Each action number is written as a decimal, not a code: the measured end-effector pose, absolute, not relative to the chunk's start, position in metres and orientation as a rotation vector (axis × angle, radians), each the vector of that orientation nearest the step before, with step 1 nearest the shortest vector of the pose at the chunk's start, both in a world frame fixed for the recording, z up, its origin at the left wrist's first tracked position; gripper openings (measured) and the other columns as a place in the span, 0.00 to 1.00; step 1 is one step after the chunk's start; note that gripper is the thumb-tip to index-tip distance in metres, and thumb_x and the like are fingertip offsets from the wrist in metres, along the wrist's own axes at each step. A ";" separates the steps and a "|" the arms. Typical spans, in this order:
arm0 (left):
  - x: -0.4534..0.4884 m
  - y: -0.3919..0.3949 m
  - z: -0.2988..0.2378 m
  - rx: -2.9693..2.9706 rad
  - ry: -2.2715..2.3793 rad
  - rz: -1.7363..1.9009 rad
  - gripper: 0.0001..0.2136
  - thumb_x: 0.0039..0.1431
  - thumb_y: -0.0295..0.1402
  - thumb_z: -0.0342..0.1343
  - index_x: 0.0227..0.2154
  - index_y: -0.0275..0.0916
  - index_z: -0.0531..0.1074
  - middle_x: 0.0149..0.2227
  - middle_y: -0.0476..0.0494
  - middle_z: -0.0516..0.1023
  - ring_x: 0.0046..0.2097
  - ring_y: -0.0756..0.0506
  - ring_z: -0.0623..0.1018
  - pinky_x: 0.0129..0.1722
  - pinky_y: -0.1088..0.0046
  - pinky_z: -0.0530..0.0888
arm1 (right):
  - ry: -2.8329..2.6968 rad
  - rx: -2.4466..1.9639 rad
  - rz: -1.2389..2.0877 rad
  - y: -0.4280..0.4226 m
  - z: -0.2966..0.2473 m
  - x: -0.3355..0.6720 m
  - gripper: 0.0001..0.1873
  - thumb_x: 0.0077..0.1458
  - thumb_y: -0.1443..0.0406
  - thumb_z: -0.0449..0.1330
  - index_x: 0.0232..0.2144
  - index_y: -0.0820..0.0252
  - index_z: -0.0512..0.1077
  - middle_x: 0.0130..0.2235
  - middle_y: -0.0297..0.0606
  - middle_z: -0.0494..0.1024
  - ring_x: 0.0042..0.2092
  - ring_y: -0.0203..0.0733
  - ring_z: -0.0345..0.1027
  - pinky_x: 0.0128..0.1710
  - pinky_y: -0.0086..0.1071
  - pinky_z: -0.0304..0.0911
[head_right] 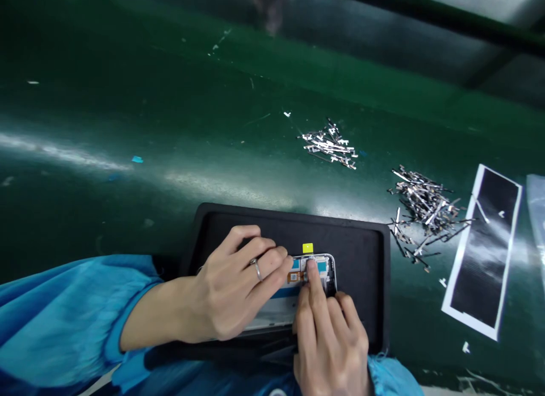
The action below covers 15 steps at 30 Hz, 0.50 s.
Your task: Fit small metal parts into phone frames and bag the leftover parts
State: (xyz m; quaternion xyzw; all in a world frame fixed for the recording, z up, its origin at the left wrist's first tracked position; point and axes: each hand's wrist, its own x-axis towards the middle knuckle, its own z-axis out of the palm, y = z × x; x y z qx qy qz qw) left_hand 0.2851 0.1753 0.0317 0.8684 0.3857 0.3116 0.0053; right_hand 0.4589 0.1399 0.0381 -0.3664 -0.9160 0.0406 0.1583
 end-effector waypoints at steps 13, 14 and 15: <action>0.282 0.181 0.041 2.230 1.330 0.766 0.12 0.55 0.20 0.45 0.18 0.33 0.64 0.25 0.46 0.68 0.29 0.50 0.61 0.28 0.69 0.58 | -2.550 -1.030 0.078 0.145 0.042 0.452 0.16 0.48 0.80 0.44 0.36 0.77 0.68 0.39 0.63 0.73 0.33 0.45 0.71 0.27 0.35 0.62; 0.282 0.181 0.041 2.227 1.325 0.762 0.12 0.55 0.20 0.45 0.18 0.33 0.64 0.25 0.46 0.68 0.29 0.50 0.61 0.29 0.70 0.58 | -2.566 -1.007 0.081 0.146 0.042 0.451 0.17 0.48 0.80 0.44 0.37 0.77 0.68 0.41 0.64 0.72 0.33 0.45 0.71 0.28 0.36 0.62; 0.282 0.182 0.041 2.224 1.321 0.758 0.12 0.56 0.20 0.45 0.18 0.33 0.64 0.25 0.46 0.68 0.29 0.50 0.61 0.29 0.70 0.58 | -2.579 -0.983 0.079 0.146 0.042 0.451 0.17 0.47 0.80 0.43 0.37 0.77 0.68 0.42 0.64 0.71 0.33 0.45 0.71 0.28 0.36 0.62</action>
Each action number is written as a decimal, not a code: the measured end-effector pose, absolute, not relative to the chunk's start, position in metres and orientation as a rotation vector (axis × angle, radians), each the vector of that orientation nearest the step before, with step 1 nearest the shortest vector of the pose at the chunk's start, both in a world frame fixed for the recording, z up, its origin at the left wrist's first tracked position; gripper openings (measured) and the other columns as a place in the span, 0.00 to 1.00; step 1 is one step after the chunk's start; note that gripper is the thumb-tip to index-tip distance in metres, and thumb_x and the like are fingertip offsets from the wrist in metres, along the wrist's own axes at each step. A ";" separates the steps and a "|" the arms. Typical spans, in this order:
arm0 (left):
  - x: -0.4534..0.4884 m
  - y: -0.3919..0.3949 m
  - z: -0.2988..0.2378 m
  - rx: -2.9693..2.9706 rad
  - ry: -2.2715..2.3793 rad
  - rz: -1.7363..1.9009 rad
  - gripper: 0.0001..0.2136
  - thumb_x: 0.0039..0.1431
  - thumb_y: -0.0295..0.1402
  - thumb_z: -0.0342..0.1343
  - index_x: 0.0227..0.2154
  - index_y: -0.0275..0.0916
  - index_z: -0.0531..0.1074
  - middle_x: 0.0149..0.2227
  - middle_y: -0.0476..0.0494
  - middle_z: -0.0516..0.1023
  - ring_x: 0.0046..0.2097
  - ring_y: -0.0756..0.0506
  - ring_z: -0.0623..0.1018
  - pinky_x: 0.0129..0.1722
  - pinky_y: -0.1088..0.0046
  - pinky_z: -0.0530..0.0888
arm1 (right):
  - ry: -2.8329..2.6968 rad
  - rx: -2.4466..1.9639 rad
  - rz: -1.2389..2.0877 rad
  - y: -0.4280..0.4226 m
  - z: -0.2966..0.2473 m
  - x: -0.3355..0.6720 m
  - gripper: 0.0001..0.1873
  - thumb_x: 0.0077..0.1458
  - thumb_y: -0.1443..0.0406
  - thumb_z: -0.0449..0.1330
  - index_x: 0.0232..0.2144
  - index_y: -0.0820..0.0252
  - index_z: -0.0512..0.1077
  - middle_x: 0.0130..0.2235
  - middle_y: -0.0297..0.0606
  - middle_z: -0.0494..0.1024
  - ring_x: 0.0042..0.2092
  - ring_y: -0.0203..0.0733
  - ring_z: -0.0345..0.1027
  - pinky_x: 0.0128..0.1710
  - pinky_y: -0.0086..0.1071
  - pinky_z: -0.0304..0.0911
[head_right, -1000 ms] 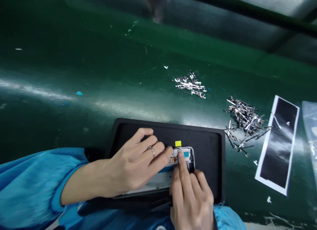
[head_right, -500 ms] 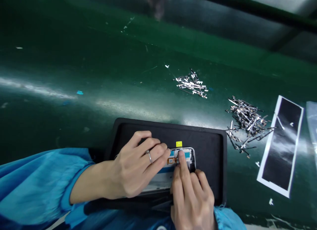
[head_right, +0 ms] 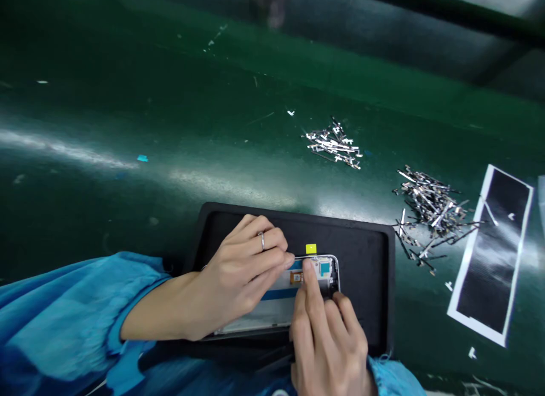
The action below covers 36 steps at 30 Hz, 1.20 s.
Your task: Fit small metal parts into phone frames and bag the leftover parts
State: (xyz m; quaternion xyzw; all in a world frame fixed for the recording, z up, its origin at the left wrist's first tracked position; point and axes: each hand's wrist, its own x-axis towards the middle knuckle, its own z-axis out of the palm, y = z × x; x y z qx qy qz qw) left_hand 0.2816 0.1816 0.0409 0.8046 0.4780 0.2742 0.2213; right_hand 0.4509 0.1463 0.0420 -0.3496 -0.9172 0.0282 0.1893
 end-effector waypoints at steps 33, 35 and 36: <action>0.267 0.183 0.047 2.200 1.271 0.451 0.10 0.57 0.23 0.43 0.25 0.33 0.69 0.28 0.45 0.68 0.30 0.48 0.63 0.31 0.69 0.60 | -2.721 -0.860 -0.029 0.151 0.043 0.442 0.18 0.50 0.78 0.42 0.37 0.76 0.69 0.41 0.59 0.73 0.30 0.39 0.70 0.32 0.35 0.61; 0.262 0.182 0.049 2.152 1.232 0.469 0.11 0.58 0.22 0.42 0.28 0.34 0.70 0.29 0.45 0.69 0.31 0.48 0.64 0.33 0.69 0.62 | -2.727 -0.875 -0.033 0.150 0.043 0.442 0.17 0.50 0.78 0.43 0.37 0.76 0.69 0.41 0.59 0.73 0.30 0.40 0.70 0.32 0.35 0.62; 0.258 0.182 0.050 2.133 1.233 0.507 0.11 0.58 0.22 0.42 0.30 0.34 0.70 0.29 0.45 0.69 0.31 0.48 0.65 0.33 0.69 0.63 | -2.737 -0.877 -0.029 0.150 0.043 0.442 0.16 0.50 0.77 0.44 0.37 0.76 0.69 0.42 0.60 0.73 0.31 0.41 0.70 0.32 0.35 0.62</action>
